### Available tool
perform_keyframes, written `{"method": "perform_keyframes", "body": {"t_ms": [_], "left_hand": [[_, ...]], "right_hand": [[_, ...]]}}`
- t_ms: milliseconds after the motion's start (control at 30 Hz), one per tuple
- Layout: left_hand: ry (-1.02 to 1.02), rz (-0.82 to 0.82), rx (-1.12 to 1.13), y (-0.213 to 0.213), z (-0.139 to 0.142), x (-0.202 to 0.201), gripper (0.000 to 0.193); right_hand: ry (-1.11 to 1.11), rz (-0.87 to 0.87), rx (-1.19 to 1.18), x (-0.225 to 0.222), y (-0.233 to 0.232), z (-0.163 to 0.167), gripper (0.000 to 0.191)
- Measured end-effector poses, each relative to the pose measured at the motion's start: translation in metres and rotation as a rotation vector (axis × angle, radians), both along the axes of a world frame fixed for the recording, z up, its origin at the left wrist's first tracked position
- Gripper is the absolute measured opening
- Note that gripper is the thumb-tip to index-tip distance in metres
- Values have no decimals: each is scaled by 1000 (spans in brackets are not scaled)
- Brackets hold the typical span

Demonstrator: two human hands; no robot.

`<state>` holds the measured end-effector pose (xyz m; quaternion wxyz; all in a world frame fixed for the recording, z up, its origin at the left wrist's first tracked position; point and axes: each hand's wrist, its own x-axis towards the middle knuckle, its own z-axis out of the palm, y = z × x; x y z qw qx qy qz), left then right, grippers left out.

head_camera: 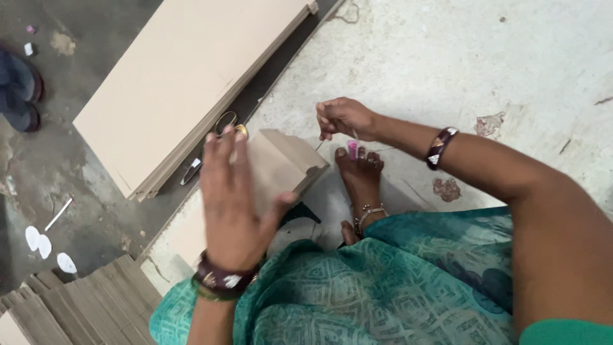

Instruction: The person sits on the floor of a workshop and gathers stacks of thin cardboard sheets. They wrap string around each stack, tie and knot the string by hand, cut the string with scissors, and set finished bundles aside with other completed stacks.

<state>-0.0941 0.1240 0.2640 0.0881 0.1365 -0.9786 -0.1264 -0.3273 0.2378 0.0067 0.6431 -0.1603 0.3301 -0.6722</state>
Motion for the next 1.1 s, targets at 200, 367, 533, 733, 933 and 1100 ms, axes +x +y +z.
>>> {"method": "perform_keyframes", "body": {"t_ms": [200,367,533,733,933,1100], "left_hand": [[-219,-75,-155,10,-17,-39,98],[-230,-38,-138,8,-19,-40,91],[-243,-40,-111,18,-18,-35,95],[-234,-70,-125,21,-25,-40,110],[-42,-46,-9,16,-36,-38,127],[307,-87,245,12,-41,-29,103]], "right_hand": [[3,-224,212,31,-12,-2,41],[311,-188,293,44,-19,39,44],[651,-178,170,53,-7,76,47],[677,-98,211,41,-7,99,47],[1018,13,78,18,-1,157,38],[1450,-50,-72,29,-1,219,33]]}}
